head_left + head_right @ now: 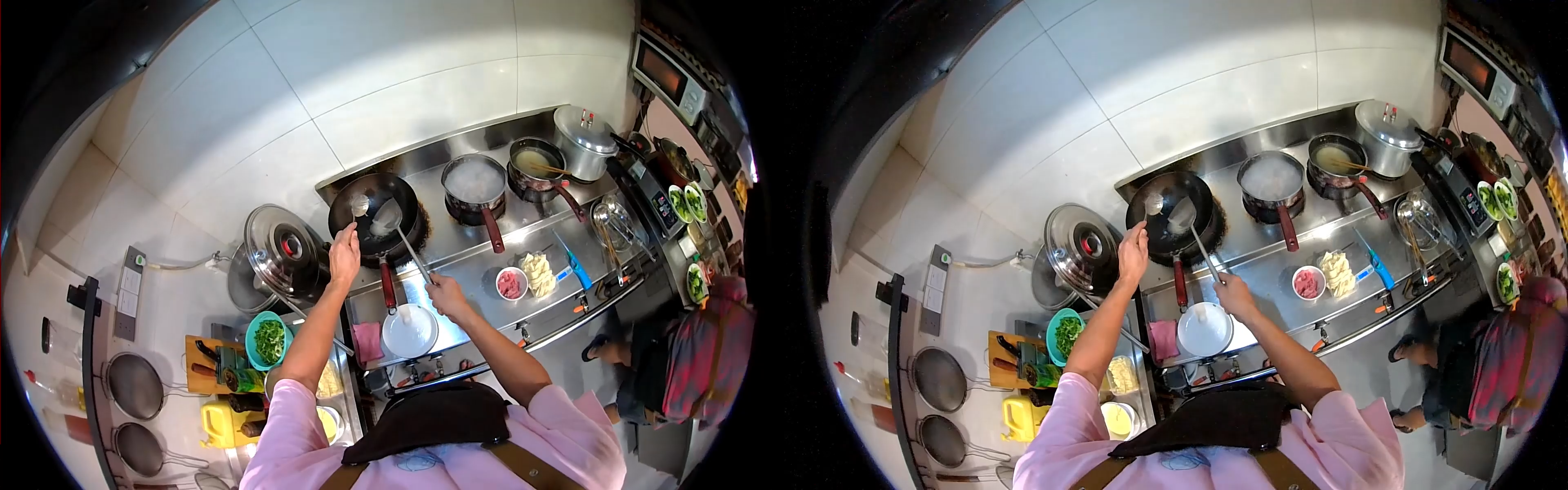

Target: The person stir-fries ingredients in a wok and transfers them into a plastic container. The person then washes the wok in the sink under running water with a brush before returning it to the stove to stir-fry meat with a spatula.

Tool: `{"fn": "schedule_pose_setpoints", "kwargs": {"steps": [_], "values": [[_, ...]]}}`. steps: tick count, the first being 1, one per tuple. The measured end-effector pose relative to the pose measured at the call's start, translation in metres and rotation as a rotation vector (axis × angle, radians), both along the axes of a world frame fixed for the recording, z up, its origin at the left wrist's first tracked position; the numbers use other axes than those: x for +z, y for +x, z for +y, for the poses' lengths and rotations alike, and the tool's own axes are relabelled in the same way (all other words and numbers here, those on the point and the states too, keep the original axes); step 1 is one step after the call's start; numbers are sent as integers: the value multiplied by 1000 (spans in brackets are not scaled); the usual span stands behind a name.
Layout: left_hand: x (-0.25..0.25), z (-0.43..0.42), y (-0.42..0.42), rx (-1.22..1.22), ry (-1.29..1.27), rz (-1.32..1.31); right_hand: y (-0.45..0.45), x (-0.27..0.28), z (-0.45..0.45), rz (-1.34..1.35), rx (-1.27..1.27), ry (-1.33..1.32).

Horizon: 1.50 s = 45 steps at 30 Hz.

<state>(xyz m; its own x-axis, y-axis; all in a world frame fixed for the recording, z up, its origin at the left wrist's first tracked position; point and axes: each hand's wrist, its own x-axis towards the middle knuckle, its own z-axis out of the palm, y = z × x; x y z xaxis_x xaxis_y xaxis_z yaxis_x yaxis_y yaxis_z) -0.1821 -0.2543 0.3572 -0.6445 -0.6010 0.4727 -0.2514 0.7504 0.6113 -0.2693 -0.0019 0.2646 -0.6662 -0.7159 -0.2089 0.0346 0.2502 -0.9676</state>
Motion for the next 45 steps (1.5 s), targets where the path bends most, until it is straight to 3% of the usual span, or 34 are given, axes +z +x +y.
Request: {"fn": "schedule_pose_setpoints", "kwargs": {"steps": [2, 5, 8, 15, 23, 26, 29, 34, 38, 43, 45], "values": [[-18, -9, -4, -15, 383, 166, 1, 17, -4, -465, 28, -105], [-44, -34, -3, 59, 1049, 556, 4, 34, -7, -602, 44, -126], [-54, -40, 15, 190, 1202, 599, 8, 40, -9, -620, 74, -152], [-58, -22, 124, 248, 1107, 778, 46, 53, -13, -512, 292, -78], [-69, 83, 323, 665, 791, 1044, 142, 37, -34, -660, 780, 21], [-63, 134, 371, 806, 706, 1084, 175, 34, -42, -691, 825, 48], [-81, 162, 397, 971, 673, 1138, 179, 47, -53, -820, 820, 100], [-125, 157, 421, 1047, 747, 1246, 134, 51, -61, -820, 693, 53], [-164, 141, 427, 952, 862, 1368, 65, 56, -62, -543, 480, 33], [-170, 149, 407, 973, 1101, 1411, -23, 99, -69, 13, 253, 300], [-179, 160, 399, 924, 1200, 1384, -67, 107, -82, -9, 271, 394]]}}
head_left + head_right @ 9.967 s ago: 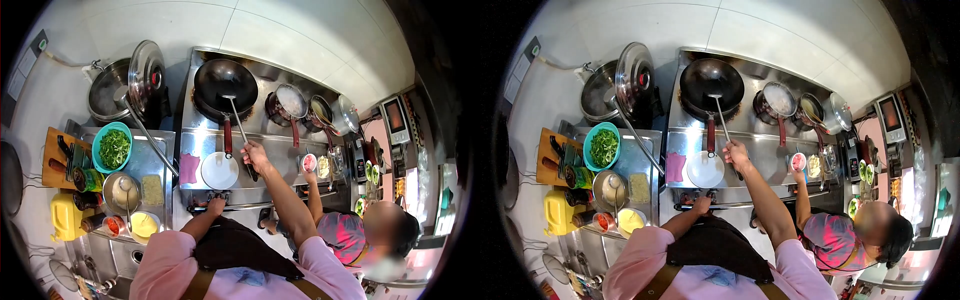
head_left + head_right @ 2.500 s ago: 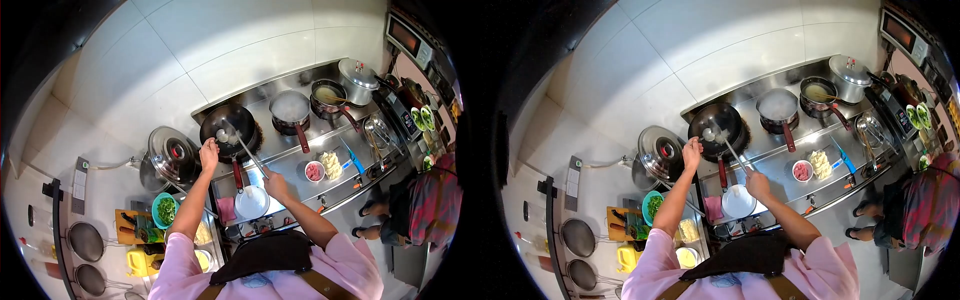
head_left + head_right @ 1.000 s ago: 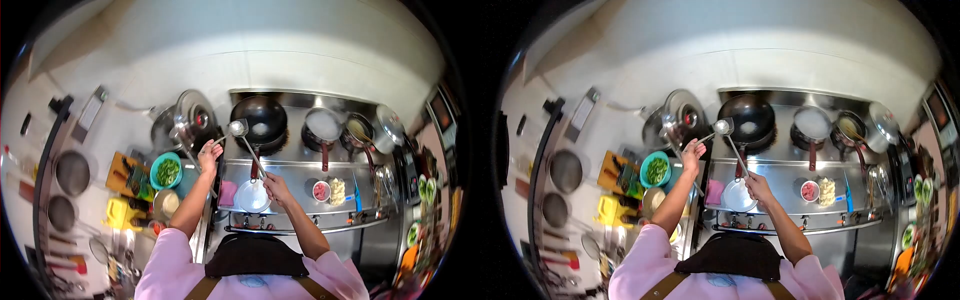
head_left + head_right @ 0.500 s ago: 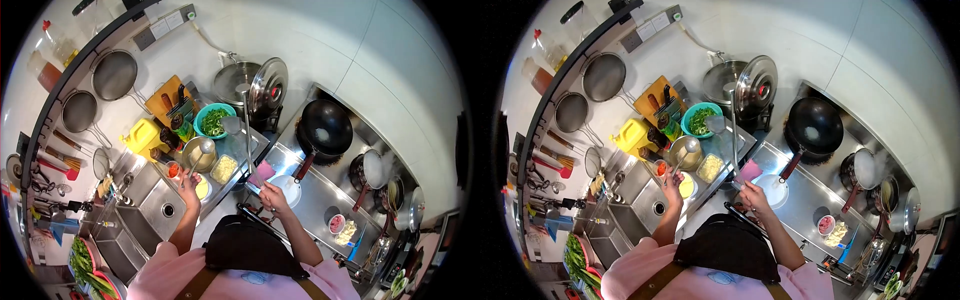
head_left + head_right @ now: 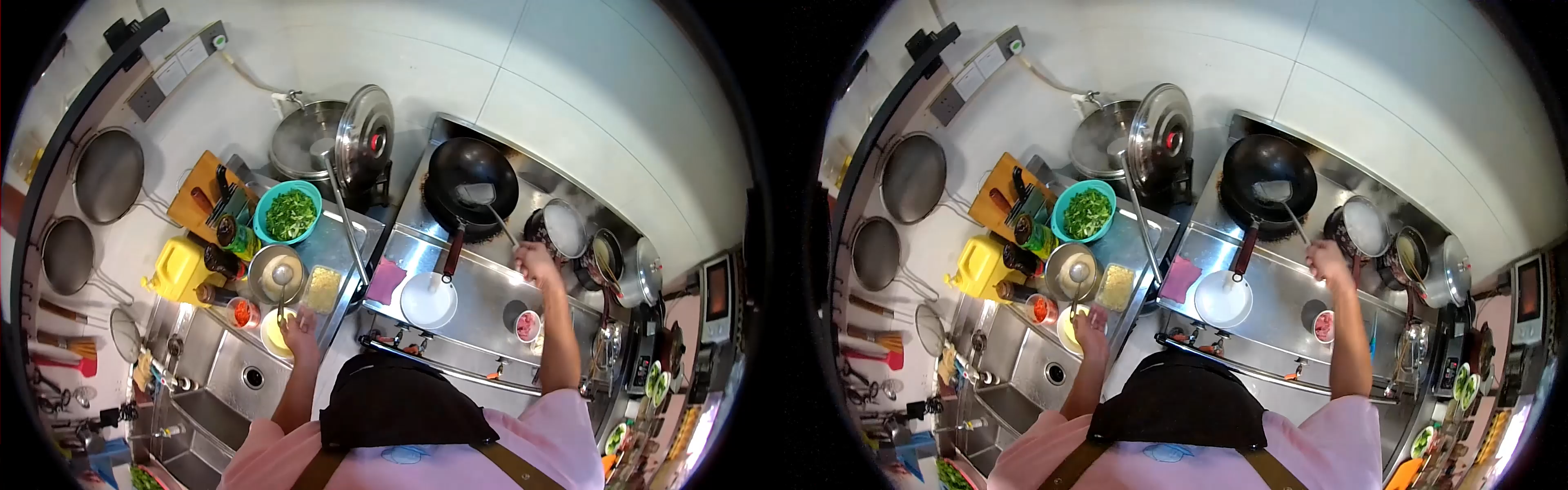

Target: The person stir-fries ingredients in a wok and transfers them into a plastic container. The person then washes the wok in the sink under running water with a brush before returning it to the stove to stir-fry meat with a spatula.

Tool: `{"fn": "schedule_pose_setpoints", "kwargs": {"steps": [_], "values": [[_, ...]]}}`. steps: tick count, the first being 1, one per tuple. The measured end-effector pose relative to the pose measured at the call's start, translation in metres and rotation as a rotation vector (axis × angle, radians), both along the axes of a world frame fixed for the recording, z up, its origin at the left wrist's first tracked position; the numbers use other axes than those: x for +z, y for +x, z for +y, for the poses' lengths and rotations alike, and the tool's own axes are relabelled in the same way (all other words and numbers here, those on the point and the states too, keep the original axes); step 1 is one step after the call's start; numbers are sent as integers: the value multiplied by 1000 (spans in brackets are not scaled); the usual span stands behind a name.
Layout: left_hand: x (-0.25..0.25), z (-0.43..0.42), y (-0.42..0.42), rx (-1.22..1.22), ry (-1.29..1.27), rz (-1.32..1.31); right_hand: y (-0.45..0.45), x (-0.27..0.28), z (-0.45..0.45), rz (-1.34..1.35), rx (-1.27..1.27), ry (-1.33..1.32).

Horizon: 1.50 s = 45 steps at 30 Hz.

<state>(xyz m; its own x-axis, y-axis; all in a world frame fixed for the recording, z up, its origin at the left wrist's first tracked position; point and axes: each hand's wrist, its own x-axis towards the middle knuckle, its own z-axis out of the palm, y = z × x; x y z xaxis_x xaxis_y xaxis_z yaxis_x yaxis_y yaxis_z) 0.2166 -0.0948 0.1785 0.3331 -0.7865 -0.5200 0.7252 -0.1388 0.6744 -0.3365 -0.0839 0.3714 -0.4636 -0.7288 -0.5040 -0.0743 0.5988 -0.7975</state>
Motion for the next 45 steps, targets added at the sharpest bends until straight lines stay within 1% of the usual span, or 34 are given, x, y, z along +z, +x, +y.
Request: {"fn": "schedule_pose_setpoints", "kwargs": {"steps": [3, 6, 7, 9, 11, 13, 14, 16, 17, 19, 20, 21, 22, 23, 24, 25, 26, 27, 28, 29, 30, 31, 32, 33, 34, 35, 37, 38, 41, 42, 45], "values": [[31, 18, -34, -190, 34, -46, -32, 31, -16, 22, 87, 139], [30, 29, -50, -389, -16, -89, -50, 28, -30, -25, 135, 246], [30, 31, -52, -478, -24, -140, -49, 13, -33, -78, 112, 226], [32, 30, -55, -656, -44, -240, -48, -49, -33, -180, 67, 181], [33, 31, -55, -800, -49, -328, -40, -139, -42, -247, -82, 168], [34, 28, -57, -965, -60, -375, -11, -163, -55, -209, -230, 52], [35, 26, -61, -1008, -88, -387, -3, -166, -62, -56, -221, 34], [25, 25, -65, -1169, -93, -416, 1, -175, -63, 241, -210, 10], [17, 25, -69, -1251, -96, -431, -6, -174, -58, 349, -129, -34], [-15, 29, -80, -1342, -155, -482, -33, -177, -50, 568, 35, -127], [-28, 31, -88, -1385, -161, -527, -37, -149, -43, 585, 96, -22], [-35, 33, -97, -1428, -168, -570, -52, -140, -36, 655, 164, -24], [-29, 36, -109, -1428, -179, -605, -78, -132, -23, 726, 232, -24], [-25, 38, -122, -1495, -167, -639, -98, -129, -13, 794, 302, -23], [-12, 37, -138, -1562, -154, -674, -106, -108, -3, 845, 356, 16], [-5, 41, -153, -1629, -141, -709, -111, -66, 11, 894, 411, 55], [-15, 47, -172, -1621, -259, -714, -102, -20, 18, 915, 460, 181], [-33, 53, -197, -1613, -338, -697, -107, -3, 28, 1047, 493, 188], [-55, 59, -226, -1616, -415, -678, -107, 17, 31, 1109, 583, 247], [-65, 70, -252, -1631, -494, -653, -113, 21, 34, 1132, 627, 291], [-55, 70, -289, -1817, -318, -620, -119, 16, 39, 1140, 567, 244], [-58, 82, -317, -1871, -268, -560, -123, 17, 43, 1126, 603, 283], [-62, 95, -346, -1923, -215, -502, -125, 16, 42, 1046, 596, 335], [-91, 107, -377, -1811, -314, -427, -124, 15, 46, 1039, 567, 249], [-129, 119, -410, -1813, -358, -343, -128, 9, 46, 1022, 568, 230], [-153, 130, -438, -1804, -398, -265, -133, 1, 46, 1005, 573, 202], [-136, 143, -478, -1839, -116, -236, -133, 1, 50, 942, 529, 133], [-127, 148, -496, -1844, 26, -222, -134, 4, 46, 892, 521, 207], [-146, 171, -550, -1489, -11, -189, -144, 16, 38, 856, 554, 215], [-182, 171, -564, -1558, -141, -431, -143, 25, 34, 858, 588, 222], [-168, 170, -571, -1505, -440, -990, -149, 33, 12, 925, 665, 274]]}}
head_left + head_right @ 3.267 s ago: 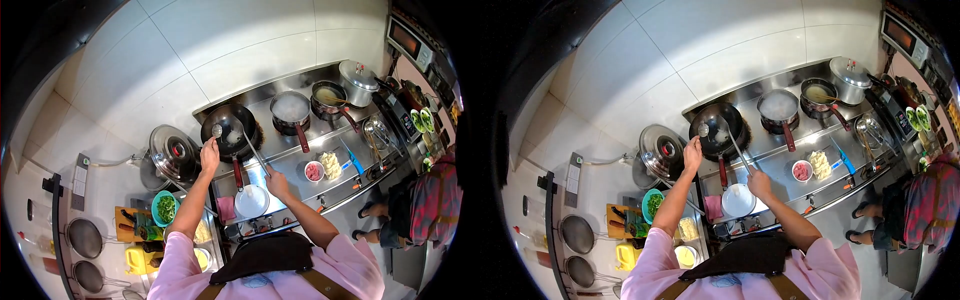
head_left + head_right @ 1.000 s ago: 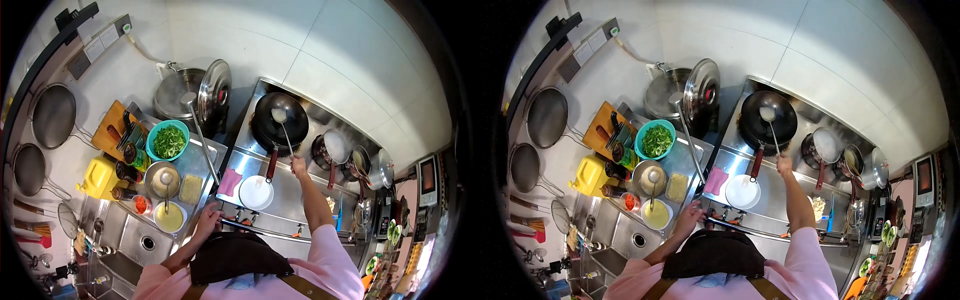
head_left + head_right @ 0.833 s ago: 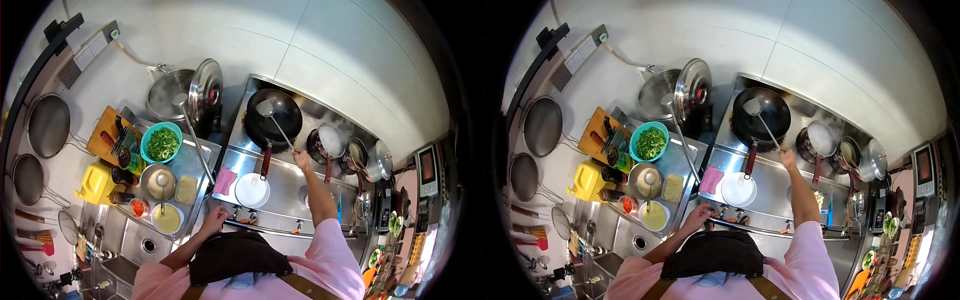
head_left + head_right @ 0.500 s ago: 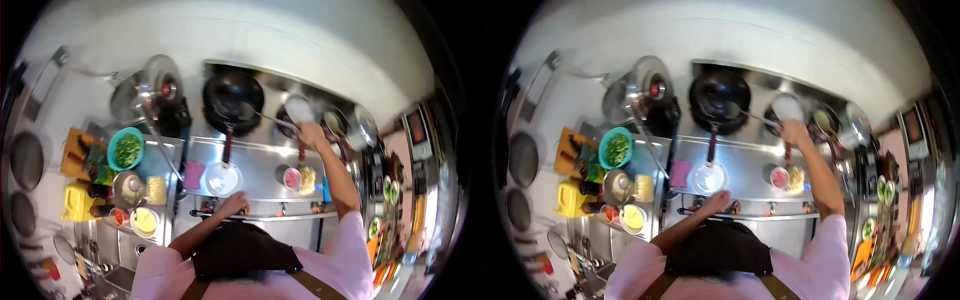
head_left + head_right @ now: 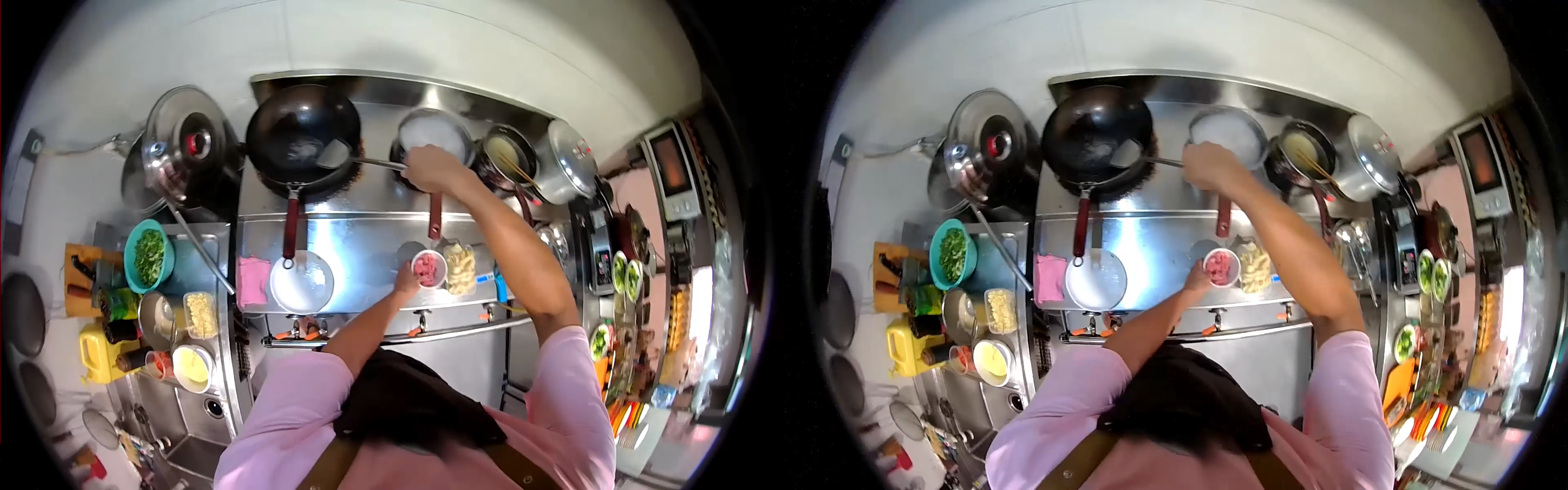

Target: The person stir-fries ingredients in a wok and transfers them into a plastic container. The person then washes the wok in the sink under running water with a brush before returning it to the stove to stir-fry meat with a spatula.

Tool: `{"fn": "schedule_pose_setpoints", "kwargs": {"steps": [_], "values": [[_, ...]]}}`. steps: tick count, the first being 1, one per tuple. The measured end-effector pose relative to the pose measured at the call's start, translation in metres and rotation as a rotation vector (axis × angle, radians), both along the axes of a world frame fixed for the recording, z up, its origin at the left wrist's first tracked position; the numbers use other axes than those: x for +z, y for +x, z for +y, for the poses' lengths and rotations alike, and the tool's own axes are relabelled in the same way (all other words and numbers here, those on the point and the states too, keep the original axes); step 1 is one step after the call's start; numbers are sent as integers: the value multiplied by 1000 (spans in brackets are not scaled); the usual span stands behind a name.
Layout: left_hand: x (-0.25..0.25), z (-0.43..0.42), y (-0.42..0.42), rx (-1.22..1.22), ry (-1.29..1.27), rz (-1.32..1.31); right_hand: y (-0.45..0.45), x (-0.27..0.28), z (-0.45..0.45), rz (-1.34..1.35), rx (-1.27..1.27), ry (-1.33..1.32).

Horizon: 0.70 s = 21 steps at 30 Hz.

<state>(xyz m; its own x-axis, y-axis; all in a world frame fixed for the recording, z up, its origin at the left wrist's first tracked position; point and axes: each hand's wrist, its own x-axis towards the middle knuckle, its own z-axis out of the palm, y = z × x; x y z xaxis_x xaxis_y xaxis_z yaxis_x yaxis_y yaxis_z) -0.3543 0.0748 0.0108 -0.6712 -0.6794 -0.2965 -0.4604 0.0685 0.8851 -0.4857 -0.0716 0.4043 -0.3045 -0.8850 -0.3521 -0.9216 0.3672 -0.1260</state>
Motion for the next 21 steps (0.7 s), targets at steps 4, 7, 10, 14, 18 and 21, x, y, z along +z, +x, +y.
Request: {"fn": "schedule_pose_setpoints", "kwargs": {"steps": [4, 7, 10, 14, 18, 21], "values": [[4, -4, 23, 88, 161, 91, -12, -4, -32, -44, 58, 75], [66, -17, 80, 148, 423, 182, -4, -30, -43, -275, -96, 227], [107, -45, 138, 183, 633, 178, -11, -192, -47, -107, 524, -260], [181, -80, 209, 378, 815, 332, 94, -180, -52, -819, -484, -158], [217, -129, 283, 394, 840, 429, 119, -218, -76, -1277, -734, -430], [240, -180, 309, 405, 723, 397, 140, -219, -62, -1521, -886, -469]]}}
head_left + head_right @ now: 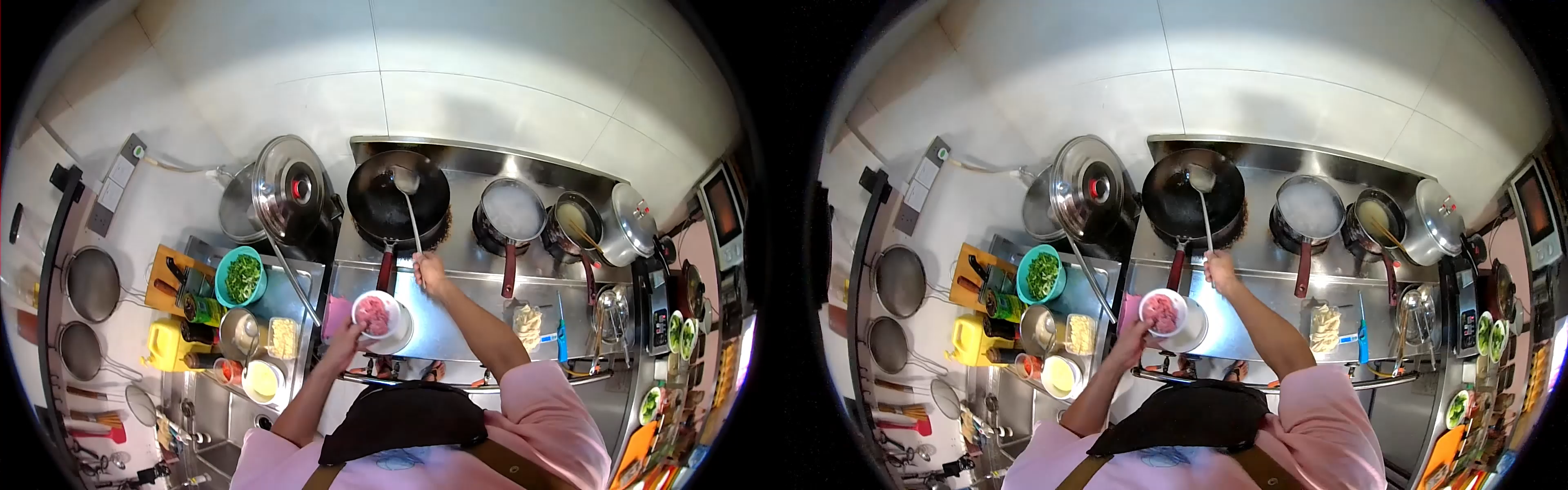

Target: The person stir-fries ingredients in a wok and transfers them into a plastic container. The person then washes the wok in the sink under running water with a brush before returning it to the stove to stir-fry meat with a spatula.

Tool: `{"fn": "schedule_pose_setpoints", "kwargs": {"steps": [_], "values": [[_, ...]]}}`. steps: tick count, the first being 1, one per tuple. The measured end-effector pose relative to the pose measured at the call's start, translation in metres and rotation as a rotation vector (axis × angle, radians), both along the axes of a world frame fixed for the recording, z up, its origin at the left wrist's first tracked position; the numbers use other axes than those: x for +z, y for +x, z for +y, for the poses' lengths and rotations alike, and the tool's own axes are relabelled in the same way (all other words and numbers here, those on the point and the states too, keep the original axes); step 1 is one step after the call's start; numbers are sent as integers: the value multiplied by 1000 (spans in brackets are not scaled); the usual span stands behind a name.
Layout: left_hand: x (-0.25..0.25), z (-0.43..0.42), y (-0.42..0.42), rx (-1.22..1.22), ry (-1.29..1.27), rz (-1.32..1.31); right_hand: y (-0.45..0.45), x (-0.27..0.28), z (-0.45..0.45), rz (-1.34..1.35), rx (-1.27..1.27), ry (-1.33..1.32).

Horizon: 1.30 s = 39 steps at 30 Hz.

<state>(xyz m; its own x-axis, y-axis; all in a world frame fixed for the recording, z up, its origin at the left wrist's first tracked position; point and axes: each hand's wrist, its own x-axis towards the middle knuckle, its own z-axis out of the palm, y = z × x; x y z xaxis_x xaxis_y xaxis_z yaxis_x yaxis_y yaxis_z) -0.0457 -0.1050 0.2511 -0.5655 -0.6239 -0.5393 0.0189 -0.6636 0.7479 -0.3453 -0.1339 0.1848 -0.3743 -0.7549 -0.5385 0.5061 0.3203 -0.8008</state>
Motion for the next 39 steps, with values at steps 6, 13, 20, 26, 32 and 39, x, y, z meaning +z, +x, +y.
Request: {"fn": "schedule_pose_setpoints", "kwargs": {"steps": [6, 13, 20, 26, 32, 39], "values": [[44, -119, -41, 58, -349, -33, 27, 76, 72, -325, -31, -129], [15, -253, -171, -27, -1219, -639, 16, 131, 115, 116, 97, 44], [23, -267, -251, -209, -1481, -886, 16, 117, 86, 50, 79, 20], [46, -293, -244, -126, -1631, -729, 5, 103, 73, 514, 152, 155], [30, -314, -166, 283, -716, -152, 13, 141, 74, 1316, 519, 382], [21, -257, -47, 315, -414, 252, 4, 105, 18, 1493, 595, 447]]}}
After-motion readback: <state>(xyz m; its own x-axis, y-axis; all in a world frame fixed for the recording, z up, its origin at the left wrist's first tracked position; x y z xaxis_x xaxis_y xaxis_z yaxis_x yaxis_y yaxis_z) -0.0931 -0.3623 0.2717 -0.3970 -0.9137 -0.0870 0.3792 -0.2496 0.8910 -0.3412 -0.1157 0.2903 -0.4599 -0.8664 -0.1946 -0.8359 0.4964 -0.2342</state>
